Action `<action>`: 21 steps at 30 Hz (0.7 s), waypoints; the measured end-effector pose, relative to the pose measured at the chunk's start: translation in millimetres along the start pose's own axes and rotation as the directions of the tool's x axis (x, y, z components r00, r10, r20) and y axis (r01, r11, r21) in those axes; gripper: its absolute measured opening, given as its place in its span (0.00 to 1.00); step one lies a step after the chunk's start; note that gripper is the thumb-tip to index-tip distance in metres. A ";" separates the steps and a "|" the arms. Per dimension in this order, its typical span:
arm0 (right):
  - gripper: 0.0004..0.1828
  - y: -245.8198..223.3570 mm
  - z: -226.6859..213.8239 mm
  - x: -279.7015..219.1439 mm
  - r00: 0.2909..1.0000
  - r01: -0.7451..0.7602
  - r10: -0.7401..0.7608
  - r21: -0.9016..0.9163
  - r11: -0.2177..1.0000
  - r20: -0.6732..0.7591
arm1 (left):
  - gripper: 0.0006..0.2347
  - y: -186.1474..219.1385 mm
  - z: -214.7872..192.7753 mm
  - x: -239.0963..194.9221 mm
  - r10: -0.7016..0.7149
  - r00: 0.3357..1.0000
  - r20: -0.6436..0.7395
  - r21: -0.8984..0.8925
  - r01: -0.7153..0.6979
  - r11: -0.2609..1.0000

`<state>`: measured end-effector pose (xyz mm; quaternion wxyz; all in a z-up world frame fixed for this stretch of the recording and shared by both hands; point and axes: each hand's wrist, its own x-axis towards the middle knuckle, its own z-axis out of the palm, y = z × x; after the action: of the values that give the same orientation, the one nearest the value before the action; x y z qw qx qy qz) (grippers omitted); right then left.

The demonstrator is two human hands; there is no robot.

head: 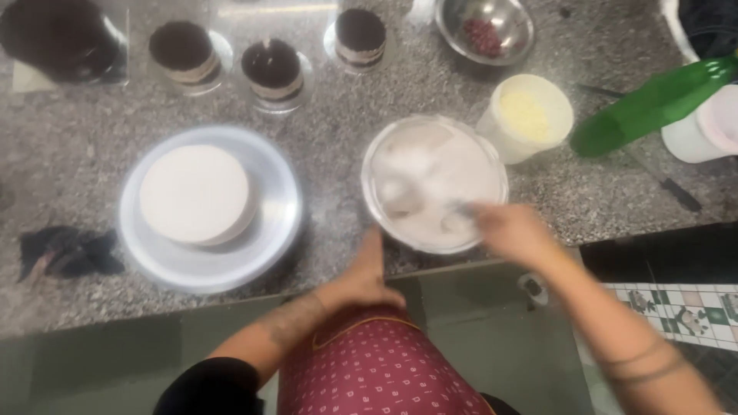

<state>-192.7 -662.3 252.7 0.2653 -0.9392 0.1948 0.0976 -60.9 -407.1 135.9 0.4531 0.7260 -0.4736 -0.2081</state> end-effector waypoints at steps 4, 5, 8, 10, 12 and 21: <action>0.18 -17.2 35.8 -16.0 0.992 -0.121 0.123 -0.142 0.982 0.004 | 0.55 8.1 -0.1 18.5 -0.282 0.959 0.031 -0.195 0.282 0.939; 0.18 -10.8 40.5 -11.1 0.993 -0.119 0.117 -0.152 0.981 -0.018 | 0.55 5.9 -1.4 29.2 -0.261 0.965 0.019 -0.194 0.259 0.946; 0.18 -1.0 26.8 1.0 1.000 -0.002 0.004 -0.109 0.994 0.018 | 0.54 -6.6 -9.2 43.9 -0.266 0.956 0.125 -0.276 0.291 0.916; 0.23 -4.0 -9.8 -10.9 0.957 -0.277 0.292 0.293 0.915 -0.008 | 0.64 -19.2 -0.4 5.0 -0.191 0.979 -0.069 -0.172 0.177 0.969; 0.18 3.8 17.1 -14.5 0.955 -0.298 0.298 0.002 0.955 -0.013 | 0.60 -8.7 -4.8 17.5 -0.194 0.981 -0.027 -0.203 0.185 0.962; 0.21 11.2 17.2 -20.5 0.983 -0.156 0.149 -0.055 0.986 -0.109 | 0.60 -0.8 -6.5 23.2 0.132 0.981 -0.143 0.043 -0.128 0.991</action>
<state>-217.3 -655.4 238.9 0.2167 -0.9333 0.2766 0.0742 -45.0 -424.4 141.4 0.4866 0.7144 -0.4891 -0.1165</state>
